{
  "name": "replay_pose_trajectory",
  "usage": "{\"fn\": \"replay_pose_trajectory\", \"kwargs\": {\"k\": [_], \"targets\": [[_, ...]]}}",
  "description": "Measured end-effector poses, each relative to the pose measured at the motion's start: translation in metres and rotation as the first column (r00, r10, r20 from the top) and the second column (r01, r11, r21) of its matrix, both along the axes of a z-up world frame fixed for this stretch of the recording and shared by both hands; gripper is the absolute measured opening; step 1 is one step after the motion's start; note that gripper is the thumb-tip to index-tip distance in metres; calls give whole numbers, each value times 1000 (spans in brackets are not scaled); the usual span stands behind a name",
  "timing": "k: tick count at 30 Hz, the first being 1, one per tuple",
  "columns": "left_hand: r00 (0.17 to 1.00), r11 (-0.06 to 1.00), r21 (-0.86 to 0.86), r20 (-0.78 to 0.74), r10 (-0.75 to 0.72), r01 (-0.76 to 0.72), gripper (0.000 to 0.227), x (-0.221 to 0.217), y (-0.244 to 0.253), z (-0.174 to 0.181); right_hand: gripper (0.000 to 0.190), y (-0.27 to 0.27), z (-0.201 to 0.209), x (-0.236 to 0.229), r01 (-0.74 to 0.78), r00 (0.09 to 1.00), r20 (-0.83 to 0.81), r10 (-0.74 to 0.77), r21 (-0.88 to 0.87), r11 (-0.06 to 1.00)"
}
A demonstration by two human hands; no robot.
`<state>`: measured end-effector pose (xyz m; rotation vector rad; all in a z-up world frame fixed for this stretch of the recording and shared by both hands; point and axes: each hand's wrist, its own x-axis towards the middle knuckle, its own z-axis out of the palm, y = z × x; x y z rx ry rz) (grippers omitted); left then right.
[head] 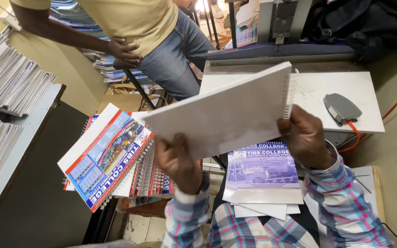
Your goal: The person places a stack of printed pages into a binding machine to attach a spiral coil. They then remove the bound notebook, flip through the pages to check the binding, and place it on a growing stack of finished notebooks.
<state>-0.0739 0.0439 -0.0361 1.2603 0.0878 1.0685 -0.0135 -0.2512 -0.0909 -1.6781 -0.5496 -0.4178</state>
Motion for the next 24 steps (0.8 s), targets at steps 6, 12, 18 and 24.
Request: {"fn": "replay_pose_trajectory", "kwargs": {"k": [6, 12, 18, 24], "targets": [[983, 797, 596, -182, 15, 98, 70, 59, -52, 12, 15, -31, 96, 13, 395, 864, 476, -161, -446, 803], [977, 204, 956, -194, -90, 209, 32, 161, -94, -50, 21, -60, 10, 89, 507, 851, 505, -146, -713, 484], [974, 201, 959, -171, -150, 200, 9, 194, -106, -77, 21, -64, -3, 97, 494, 848, 507, -155, -648, 580], [975, 172, 971, -132, -180, 163, 17, 199, -107, -78, 12, -70, 7, 82, 542, 810, 554, -194, -580, 609]]}}
